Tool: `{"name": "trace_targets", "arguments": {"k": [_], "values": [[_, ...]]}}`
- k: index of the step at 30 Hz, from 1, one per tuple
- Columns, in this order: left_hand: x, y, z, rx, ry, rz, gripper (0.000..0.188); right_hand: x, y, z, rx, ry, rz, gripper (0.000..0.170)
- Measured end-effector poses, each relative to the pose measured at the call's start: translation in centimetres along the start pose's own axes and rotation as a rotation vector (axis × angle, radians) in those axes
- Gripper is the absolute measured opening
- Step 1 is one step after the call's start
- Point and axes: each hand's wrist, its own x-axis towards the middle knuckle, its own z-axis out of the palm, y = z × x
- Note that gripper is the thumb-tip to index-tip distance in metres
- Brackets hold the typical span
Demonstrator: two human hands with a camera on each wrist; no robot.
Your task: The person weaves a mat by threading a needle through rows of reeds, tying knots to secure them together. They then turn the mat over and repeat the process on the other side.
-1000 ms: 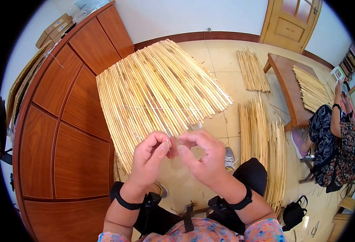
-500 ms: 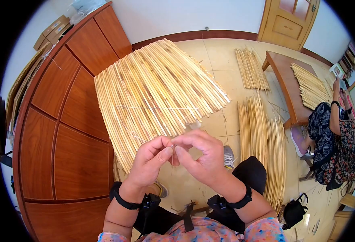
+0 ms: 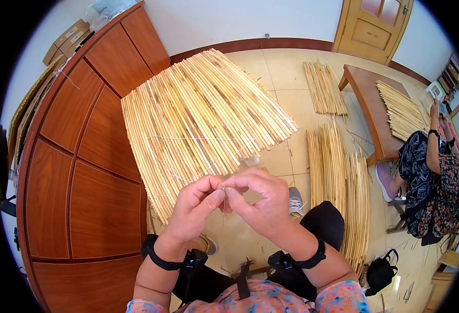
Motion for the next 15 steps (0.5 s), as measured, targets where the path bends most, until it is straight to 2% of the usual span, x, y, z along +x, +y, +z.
{"name": "trace_targets", "arguments": {"k": [7,10,13,15], "values": [[0.0,0.0,0.5,0.092,0.055,0.014,0.010,-0.2,0.1,0.4,-0.092,0.042,0.038,0.007],[0.0,0.1,0.5,0.109,0.055,0.019,0.012,-0.5,0.7,0.6,-0.011,0.120,0.205,0.006],[0.0,0.2,0.4,0.085,0.056,0.008,0.014,-0.4,1.0,0.1,0.097,0.096,0.232,0.007],[0.1,0.2,0.2,0.051,0.047,0.000,0.016,-0.2,0.8,0.0,0.061,0.055,0.144,0.009]]}}
